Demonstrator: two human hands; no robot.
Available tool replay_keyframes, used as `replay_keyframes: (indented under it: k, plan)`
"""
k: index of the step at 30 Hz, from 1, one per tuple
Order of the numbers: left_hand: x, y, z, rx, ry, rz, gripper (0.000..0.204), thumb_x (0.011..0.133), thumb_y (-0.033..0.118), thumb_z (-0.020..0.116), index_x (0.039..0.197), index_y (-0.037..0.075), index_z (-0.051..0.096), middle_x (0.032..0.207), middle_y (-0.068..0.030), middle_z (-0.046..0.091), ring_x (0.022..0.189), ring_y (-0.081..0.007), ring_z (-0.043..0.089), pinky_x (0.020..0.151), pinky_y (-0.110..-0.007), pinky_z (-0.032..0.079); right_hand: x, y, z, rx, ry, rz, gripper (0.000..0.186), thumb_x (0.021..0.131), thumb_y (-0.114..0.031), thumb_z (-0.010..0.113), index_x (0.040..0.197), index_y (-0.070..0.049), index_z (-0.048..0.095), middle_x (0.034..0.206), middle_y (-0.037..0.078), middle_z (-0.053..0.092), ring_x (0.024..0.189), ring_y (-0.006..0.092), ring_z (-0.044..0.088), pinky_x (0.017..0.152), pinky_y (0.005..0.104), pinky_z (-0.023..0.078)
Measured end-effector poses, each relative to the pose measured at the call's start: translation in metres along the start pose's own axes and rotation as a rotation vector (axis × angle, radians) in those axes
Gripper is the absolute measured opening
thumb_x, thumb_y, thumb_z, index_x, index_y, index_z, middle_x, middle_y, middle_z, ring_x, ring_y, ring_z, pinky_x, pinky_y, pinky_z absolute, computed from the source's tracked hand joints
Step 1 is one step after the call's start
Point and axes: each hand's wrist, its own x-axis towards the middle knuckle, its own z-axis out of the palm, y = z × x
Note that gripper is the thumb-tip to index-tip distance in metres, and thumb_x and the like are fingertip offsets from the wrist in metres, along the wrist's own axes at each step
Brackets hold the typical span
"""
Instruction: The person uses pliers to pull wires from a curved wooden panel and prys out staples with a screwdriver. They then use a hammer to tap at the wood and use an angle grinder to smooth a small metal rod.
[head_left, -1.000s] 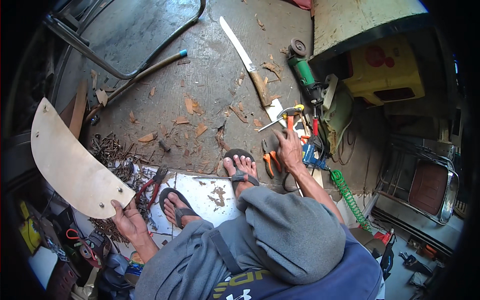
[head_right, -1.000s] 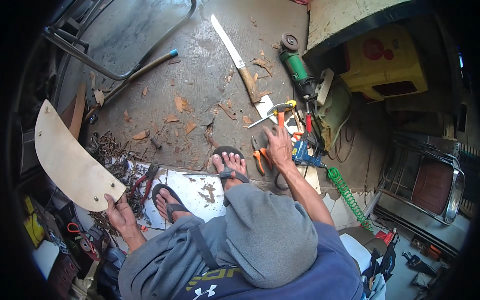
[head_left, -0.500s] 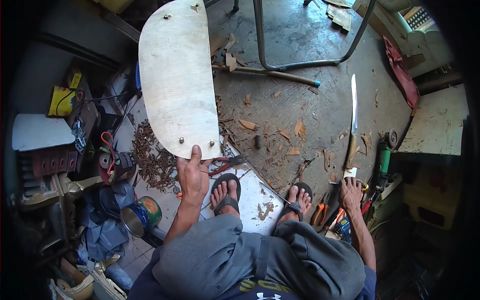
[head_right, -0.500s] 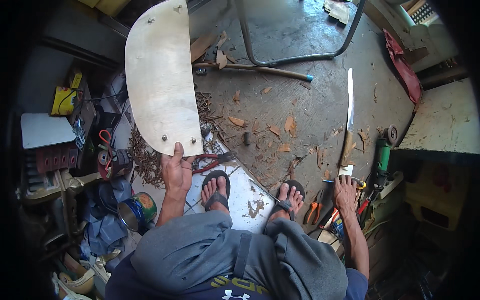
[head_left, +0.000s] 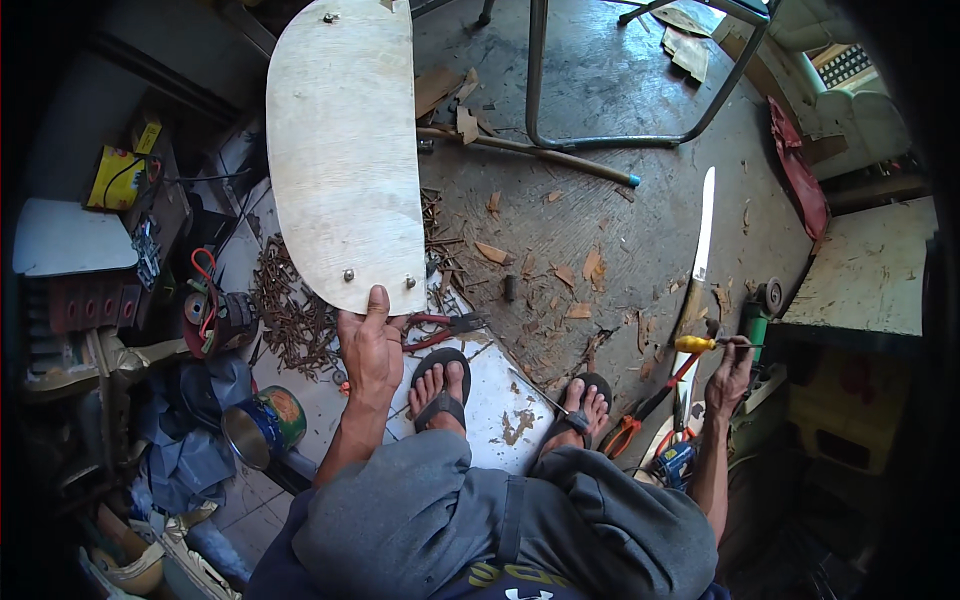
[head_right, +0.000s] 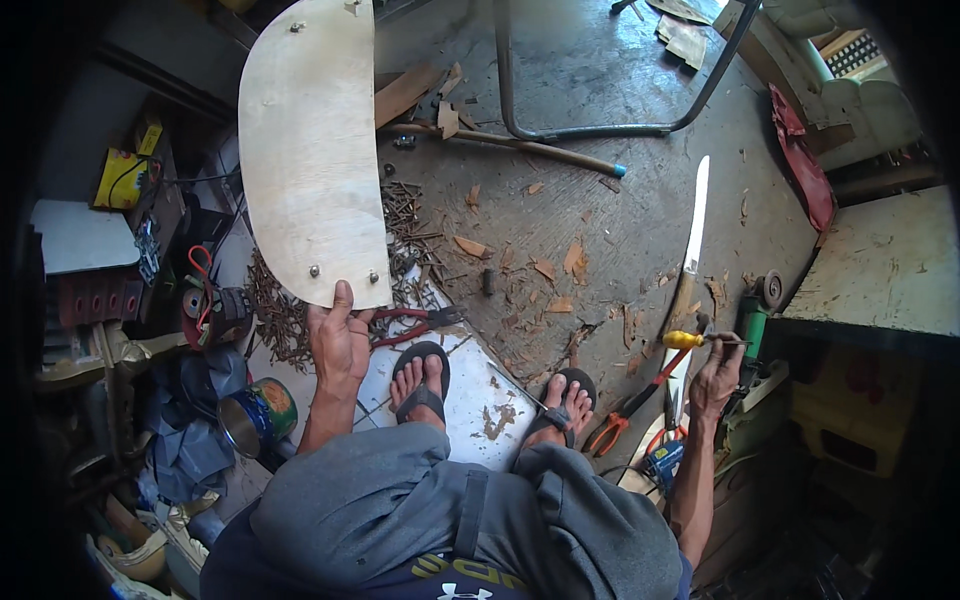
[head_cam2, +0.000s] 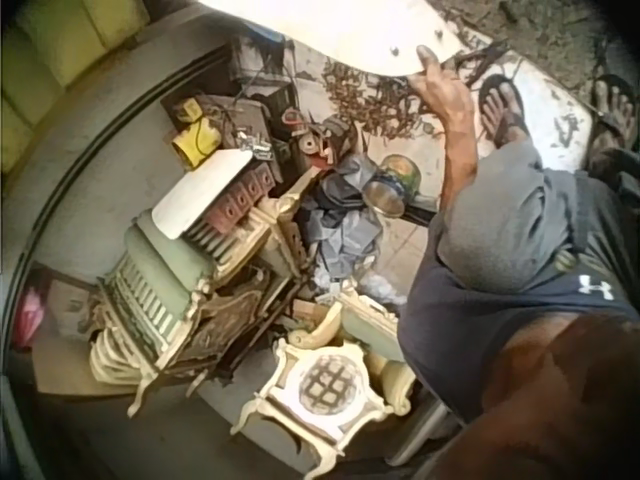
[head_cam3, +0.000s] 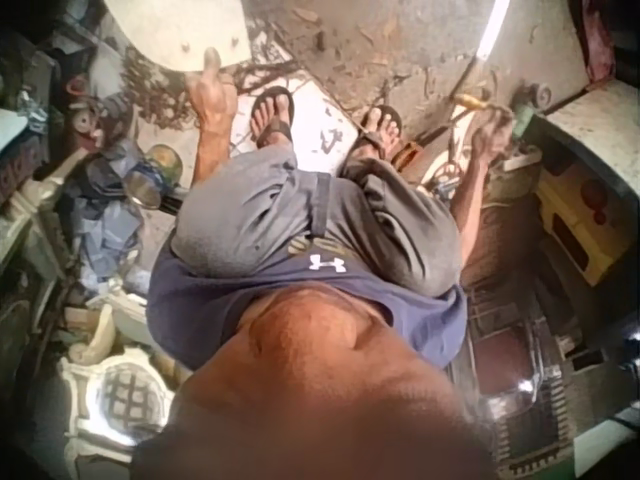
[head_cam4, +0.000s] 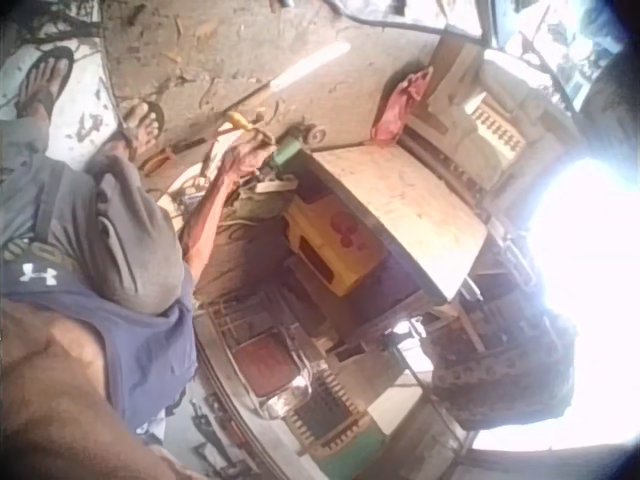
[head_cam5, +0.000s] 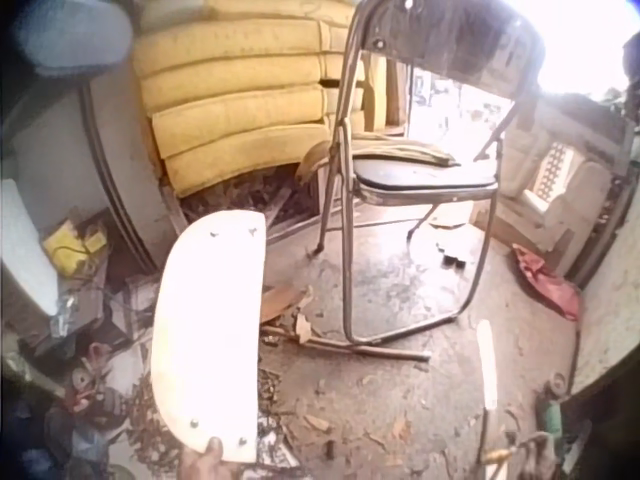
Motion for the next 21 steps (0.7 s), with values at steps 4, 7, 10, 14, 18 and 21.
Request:
replay_keyframes:
  k: [4,7,10,14,18,21]
  plan:
    - [0.004,0.009,-0.002,0.074,0.032,0.015,0.045,0.103,0.012,0.061,0.145,0.007,0.044,0.137,-0.0124,0.058,0.12,-0.0265,0.063,0.096,-0.045,0.057,0.048,-0.004,-0.04,0.477,0.216,0.119,0.028,0.111,-0.024,0.048,0.13,-0.005,0.055,0.096,0.002,0.059,0.089,0.0168,0.06,0.091,0.0351,0.054]
    - [0.005,0.014,0.0,0.036,0.051,0.09,0.047,0.103,0.011,0.061,0.146,0.007,0.043,0.14,-0.0134,0.057,0.124,-0.0275,0.061,0.1,-0.047,0.055,0.061,-0.085,-0.039,0.764,0.341,0.355,0.039,0.11,-0.035,0.048,0.139,-0.009,0.05,0.092,0.002,0.058,0.086,0.0137,0.059,0.088,0.0363,0.056]
    - [0.009,0.015,0.005,-0.015,0.021,0.127,0.045,0.103,0.012,0.061,0.145,0.006,0.044,0.14,-0.0135,0.058,0.123,-0.0277,0.061,0.1,-0.048,0.054,0.019,-0.077,0.003,0.817,-0.035,0.575,0.047,0.104,-0.038,0.059,0.142,-0.014,0.045,0.088,0.004,0.057,0.066,0.0156,0.057,0.056,0.0343,0.052]
    - [0.009,0.014,0.001,0.033,0.049,0.133,0.045,0.103,0.01,0.06,0.145,0.003,0.044,0.136,-0.0166,0.059,0.123,-0.0289,0.062,0.101,-0.047,0.055,-0.038,-0.144,0.058,0.618,-0.843,0.775,0.061,0.096,-0.017,0.069,0.148,0.002,0.044,0.094,0.005,0.057,0.063,0.0133,0.055,0.054,0.0317,0.047]
    - [0.01,0.011,0.008,-0.001,-0.033,0.169,0.046,0.104,0.009,0.058,0.146,0.001,0.042,0.14,-0.0171,0.057,0.124,-0.0301,0.061,0.103,-0.049,0.054,-0.051,-0.213,0.056,0.428,-1.25,0.352,0.061,0.101,-0.031,0.065,0.152,-0.006,0.041,0.1,0.009,0.062,0.08,0.0169,0.066,0.063,0.0301,0.052]
    - [0.012,0.011,0.015,0.051,-0.036,0.21,0.041,0.104,0.013,0.06,0.141,-0.001,0.048,0.133,-0.0168,0.061,0.117,-0.027,0.064,0.096,-0.044,0.055,-0.044,-0.232,0.057,0.224,-1.436,0.168,0.064,0.104,-0.035,0.06,0.156,-0.008,0.035,0.112,0.013,0.067,0.086,0.0204,0.068,0.073,0.0366,0.056]
